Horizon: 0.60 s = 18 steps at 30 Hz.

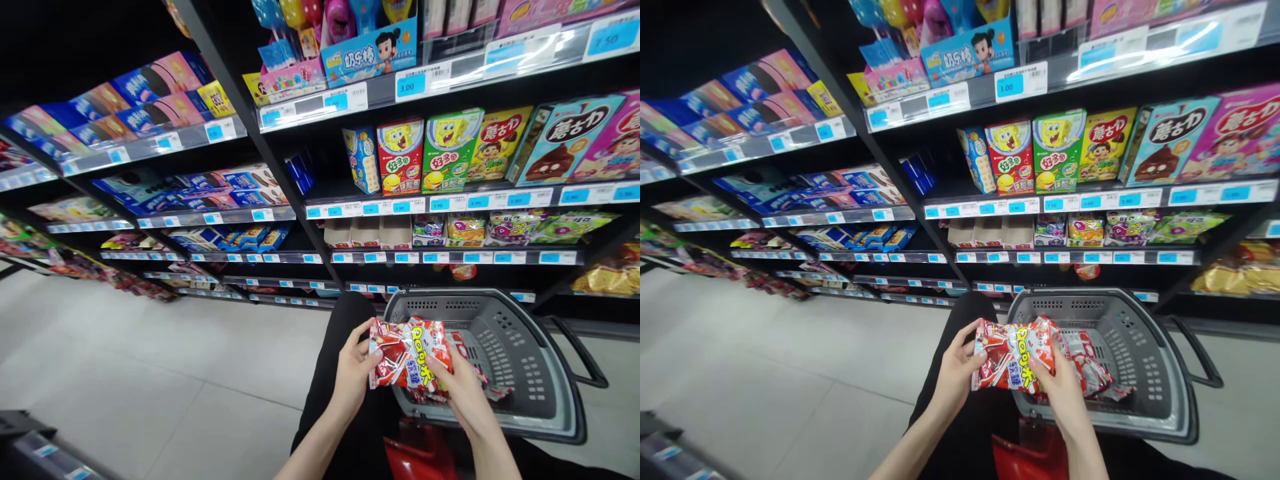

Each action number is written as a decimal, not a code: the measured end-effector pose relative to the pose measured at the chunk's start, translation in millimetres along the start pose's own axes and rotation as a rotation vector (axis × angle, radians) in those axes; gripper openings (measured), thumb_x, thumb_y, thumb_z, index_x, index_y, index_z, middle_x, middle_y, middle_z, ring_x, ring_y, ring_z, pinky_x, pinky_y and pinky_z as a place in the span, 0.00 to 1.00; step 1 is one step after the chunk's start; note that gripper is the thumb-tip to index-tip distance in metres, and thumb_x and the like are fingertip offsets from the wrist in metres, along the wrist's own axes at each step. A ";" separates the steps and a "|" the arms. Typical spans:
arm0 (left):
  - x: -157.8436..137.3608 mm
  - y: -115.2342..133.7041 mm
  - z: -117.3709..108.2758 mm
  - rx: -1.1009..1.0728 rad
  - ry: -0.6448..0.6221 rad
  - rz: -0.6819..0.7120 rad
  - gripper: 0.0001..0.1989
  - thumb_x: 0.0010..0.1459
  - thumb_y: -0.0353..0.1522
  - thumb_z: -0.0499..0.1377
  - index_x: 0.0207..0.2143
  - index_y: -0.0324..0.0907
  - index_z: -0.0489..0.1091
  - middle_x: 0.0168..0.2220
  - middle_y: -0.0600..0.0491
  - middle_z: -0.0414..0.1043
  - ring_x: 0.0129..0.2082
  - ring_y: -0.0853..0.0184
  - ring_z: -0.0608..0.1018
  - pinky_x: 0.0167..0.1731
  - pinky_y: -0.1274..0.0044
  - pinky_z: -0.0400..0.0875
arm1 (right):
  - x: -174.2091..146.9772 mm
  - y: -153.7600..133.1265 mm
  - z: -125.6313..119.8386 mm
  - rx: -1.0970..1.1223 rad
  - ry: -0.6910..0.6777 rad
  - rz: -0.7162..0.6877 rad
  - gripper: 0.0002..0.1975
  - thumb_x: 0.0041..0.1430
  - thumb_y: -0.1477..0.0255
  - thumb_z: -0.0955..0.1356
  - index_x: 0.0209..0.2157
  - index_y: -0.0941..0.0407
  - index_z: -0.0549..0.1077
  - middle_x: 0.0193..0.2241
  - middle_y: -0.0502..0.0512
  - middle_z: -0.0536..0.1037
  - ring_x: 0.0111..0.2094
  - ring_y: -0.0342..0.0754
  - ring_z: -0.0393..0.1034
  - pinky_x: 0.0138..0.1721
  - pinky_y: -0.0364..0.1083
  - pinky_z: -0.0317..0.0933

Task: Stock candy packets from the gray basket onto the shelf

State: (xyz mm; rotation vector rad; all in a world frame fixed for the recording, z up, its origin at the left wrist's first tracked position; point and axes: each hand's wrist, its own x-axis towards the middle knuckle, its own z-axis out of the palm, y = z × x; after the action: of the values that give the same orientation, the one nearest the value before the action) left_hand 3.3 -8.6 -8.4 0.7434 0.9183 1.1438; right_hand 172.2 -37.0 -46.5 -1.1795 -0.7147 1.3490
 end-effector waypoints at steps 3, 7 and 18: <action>3.4 -4.9 0.7 -0.014 0.027 -0.044 0.36 0.45 0.28 0.63 0.56 0.40 0.52 0.34 0.45 0.75 0.34 0.59 0.77 0.36 0.69 0.69 | 8.3 10.0 -7.1 -0.038 -0.094 0.073 0.21 0.48 0.61 0.67 0.40 0.61 0.72 0.35 0.61 0.78 0.36 0.54 0.72 0.36 0.50 0.64; 9.2 -0.2 -9.5 0.100 0.002 -0.178 0.34 0.44 0.32 0.63 0.54 0.40 0.56 0.42 0.41 0.71 0.38 0.56 0.75 0.36 0.67 0.69 | 29.3 23.5 -33.2 -0.470 0.037 -0.008 0.18 0.51 0.60 0.63 0.33 0.61 0.73 0.28 0.58 0.78 0.31 0.53 0.71 0.31 0.47 0.63; -2.0 -28.8 -54.1 1.090 -0.410 -0.336 0.07 0.49 0.33 0.57 0.23 0.40 0.72 0.26 0.51 0.74 0.32 0.62 0.74 0.34 0.74 0.66 | 58.1 138.7 -6.5 -1.475 -0.057 0.089 0.18 0.55 0.80 0.55 0.36 0.63 0.74 0.25 0.65 0.78 0.30 0.54 0.74 0.30 0.46 0.63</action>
State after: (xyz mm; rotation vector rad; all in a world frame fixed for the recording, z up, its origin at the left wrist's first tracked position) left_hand -33.2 -16.2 -57.1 1.5497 1.2277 0.0904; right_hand 138.8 -5.5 -189.8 -2.2862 -1.8425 0.7794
